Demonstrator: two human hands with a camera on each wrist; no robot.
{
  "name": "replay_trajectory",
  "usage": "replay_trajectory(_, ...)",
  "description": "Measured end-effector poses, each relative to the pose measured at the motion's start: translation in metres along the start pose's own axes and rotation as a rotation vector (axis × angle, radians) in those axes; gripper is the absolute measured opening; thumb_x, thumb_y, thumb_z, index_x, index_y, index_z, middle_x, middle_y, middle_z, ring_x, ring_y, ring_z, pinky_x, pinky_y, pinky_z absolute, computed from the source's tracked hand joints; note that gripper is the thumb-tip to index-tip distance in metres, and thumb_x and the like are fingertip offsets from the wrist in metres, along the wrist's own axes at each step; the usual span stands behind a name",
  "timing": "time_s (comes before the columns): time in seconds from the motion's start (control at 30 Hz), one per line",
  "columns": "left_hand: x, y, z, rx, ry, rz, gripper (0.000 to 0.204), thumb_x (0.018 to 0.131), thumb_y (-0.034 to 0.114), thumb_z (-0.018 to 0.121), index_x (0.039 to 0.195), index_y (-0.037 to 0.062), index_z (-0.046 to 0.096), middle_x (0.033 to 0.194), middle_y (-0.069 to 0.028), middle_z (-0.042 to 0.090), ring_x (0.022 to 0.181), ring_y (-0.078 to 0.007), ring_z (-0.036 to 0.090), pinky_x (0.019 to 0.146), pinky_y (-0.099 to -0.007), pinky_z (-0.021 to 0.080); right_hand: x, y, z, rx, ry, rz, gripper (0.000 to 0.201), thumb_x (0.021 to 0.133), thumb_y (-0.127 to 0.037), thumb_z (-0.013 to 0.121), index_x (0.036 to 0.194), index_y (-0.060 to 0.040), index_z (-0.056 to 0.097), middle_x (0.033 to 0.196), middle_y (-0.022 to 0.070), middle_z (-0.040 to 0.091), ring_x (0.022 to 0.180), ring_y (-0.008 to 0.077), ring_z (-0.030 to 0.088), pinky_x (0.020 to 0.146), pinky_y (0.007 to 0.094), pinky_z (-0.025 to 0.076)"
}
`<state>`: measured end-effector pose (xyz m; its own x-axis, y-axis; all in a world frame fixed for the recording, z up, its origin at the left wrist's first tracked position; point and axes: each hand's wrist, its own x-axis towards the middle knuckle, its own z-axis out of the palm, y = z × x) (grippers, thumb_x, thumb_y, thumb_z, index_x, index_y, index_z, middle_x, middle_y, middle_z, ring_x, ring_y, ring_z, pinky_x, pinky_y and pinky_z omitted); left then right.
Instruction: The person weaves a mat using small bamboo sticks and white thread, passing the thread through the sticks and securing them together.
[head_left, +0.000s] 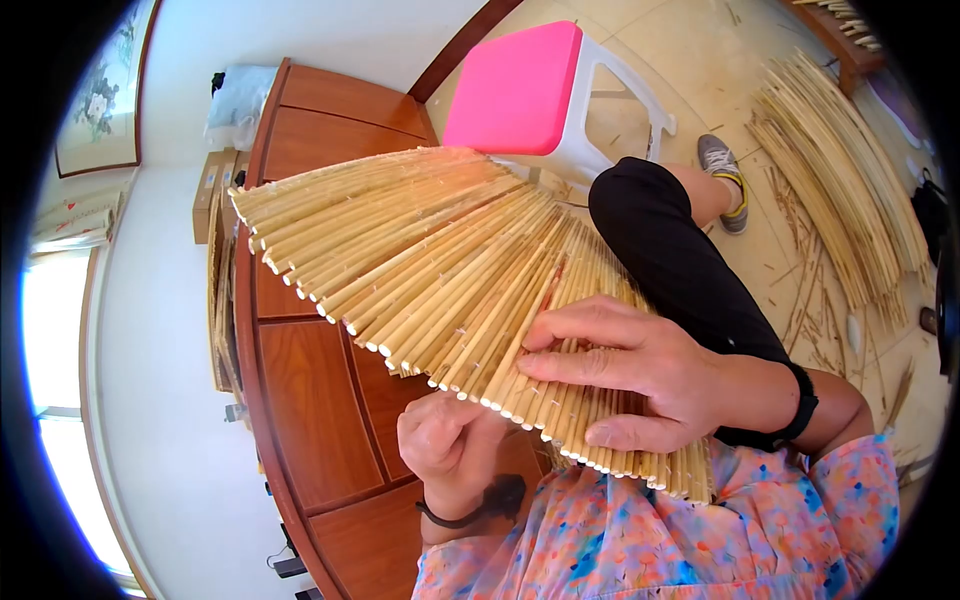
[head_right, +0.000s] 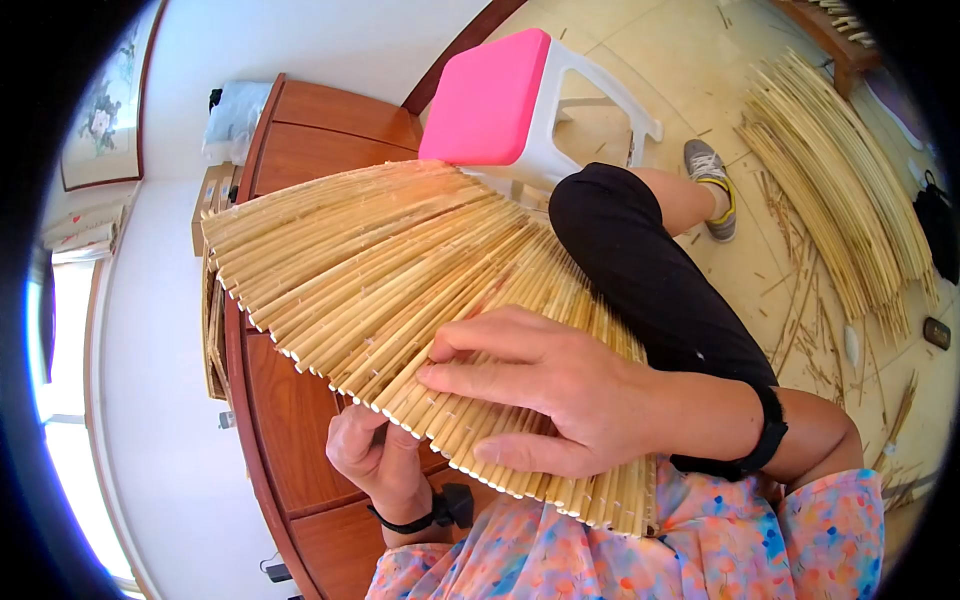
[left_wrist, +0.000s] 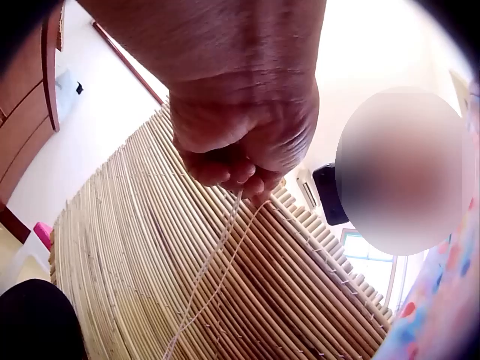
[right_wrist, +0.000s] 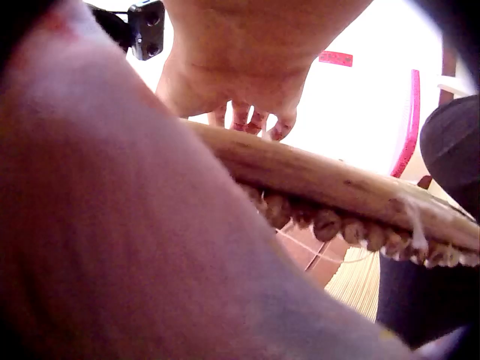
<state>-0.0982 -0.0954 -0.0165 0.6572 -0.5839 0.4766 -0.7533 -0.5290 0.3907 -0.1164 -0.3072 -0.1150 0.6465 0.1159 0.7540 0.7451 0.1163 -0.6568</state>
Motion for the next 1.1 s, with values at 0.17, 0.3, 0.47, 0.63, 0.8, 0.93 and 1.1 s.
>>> replay_trajectory(0.17, 0.018, 0.005, 0.004, -0.102, -0.067, 0.038, 0.013, 0.074, -0.007, 0.071, 0.084, 0.0007, 0.065, 0.065, -0.0083, 0.062, 0.048, -0.0190, 0.055, 0.046, -0.0276, 0.042, 0.012, -0.028, -0.025, -0.018, -0.101, 0.179, 0.066, 0.078, -0.036, 0.076, 0.129, 0.0029, 0.056, 0.129, 0.0206, 0.051, 0.114, 0.0374, 0.054, 0.097, 0.0422, 0.045)
replay_trajectory(0.3, 0.039, 0.008, 0.010, -0.196, -0.167, 0.070, 0.016, 0.078, -0.005, 0.070, 0.093, 0.0000, 0.067, 0.065, -0.0084, 0.060, 0.050, -0.0187, 0.057, 0.046, -0.0273, 0.042, 0.018, -0.055, -0.037, -0.158, -0.088, 0.345, 0.065, 0.074, -0.029, 0.079, 0.125, 0.0047, 0.057, 0.125, 0.0212, 0.056, 0.110, 0.0347, 0.059, 0.093, 0.0396, 0.049)
replay_trajectory(0.47, 0.065, 0.015, 0.040, -0.333, -0.143, 0.117, 0.010, 0.081, -0.003, 0.068, 0.090, 0.0003, 0.067, 0.070, -0.0091, 0.063, 0.052, -0.0181, 0.058, 0.048, -0.0283, 0.043, 0.018, -0.079, -0.045, -0.375, 0.092, 0.477, 0.039, 0.079, -0.012, 0.073, 0.112, 0.0058, 0.063, 0.104, 0.0202, 0.066, 0.079, 0.0260, 0.069, 0.066, 0.0296, 0.056)
replay_trajectory(0.63, 0.089, 0.019, 0.043, -0.308, -0.265, 0.191, 0.008, 0.082, 0.002, 0.065, 0.081, 0.0018, 0.057, 0.066, -0.0142, 0.060, 0.056, -0.0331, 0.060, 0.048, -0.0404, 0.046, 0.017, -0.093, -0.035, -0.741, 0.192, 0.509, 0.026, 0.081, -0.009, 0.071, 0.105, 0.0015, 0.067, 0.081, 0.0132, 0.068, 0.060, 0.0201, 0.066, 0.054, 0.0283, 0.052)
replay_trajectory(0.8, 0.099, 0.009, 0.044, -0.223, -0.300, 0.323, 0.015, 0.082, 0.011, 0.065, 0.075, 0.0046, 0.053, 0.061, -0.0120, 0.058, 0.053, -0.0333, 0.058, 0.045, -0.0435, 0.044, 0.031, -0.094, -0.025, -0.980, 0.151, 0.450, 0.030, 0.078, -0.015, 0.077, 0.102, -0.0017, 0.066, 0.072, 0.0118, 0.063, 0.056, 0.0254, 0.063, 0.049, 0.0339, 0.050)
replay_trajectory(0.93, 0.101, -0.006, 0.043, -0.225, -0.298, 0.440, 0.016, 0.079, 0.012, 0.066, 0.072, 0.0059, 0.053, 0.059, -0.0100, 0.056, 0.051, -0.0309, 0.058, 0.044, -0.0420, 0.044, 0.035, -0.091, -0.018, -1.046, 0.096, 0.427, 0.026, 0.078, -0.014, 0.076, 0.099, -0.0034, 0.066, 0.067, 0.0099, 0.060, 0.053, 0.0269, 0.060, 0.046, 0.0365, 0.047)
replay_trajectory(1.1, 0.102, -0.021, 0.050, -0.239, -0.200, 0.627, 0.017, 0.073, 0.011, 0.067, 0.067, 0.0083, 0.051, 0.056, -0.0061, 0.050, 0.047, -0.0258, 0.055, 0.041, -0.0375, 0.042, 0.036, -0.086, -0.019, -1.028, 0.089, 0.350, 0.019, 0.079, -0.013, 0.075, 0.094, -0.0054, 0.067, 0.059, 0.0075, 0.055, 0.048, 0.0242, 0.057, 0.042, 0.0348, 0.043)
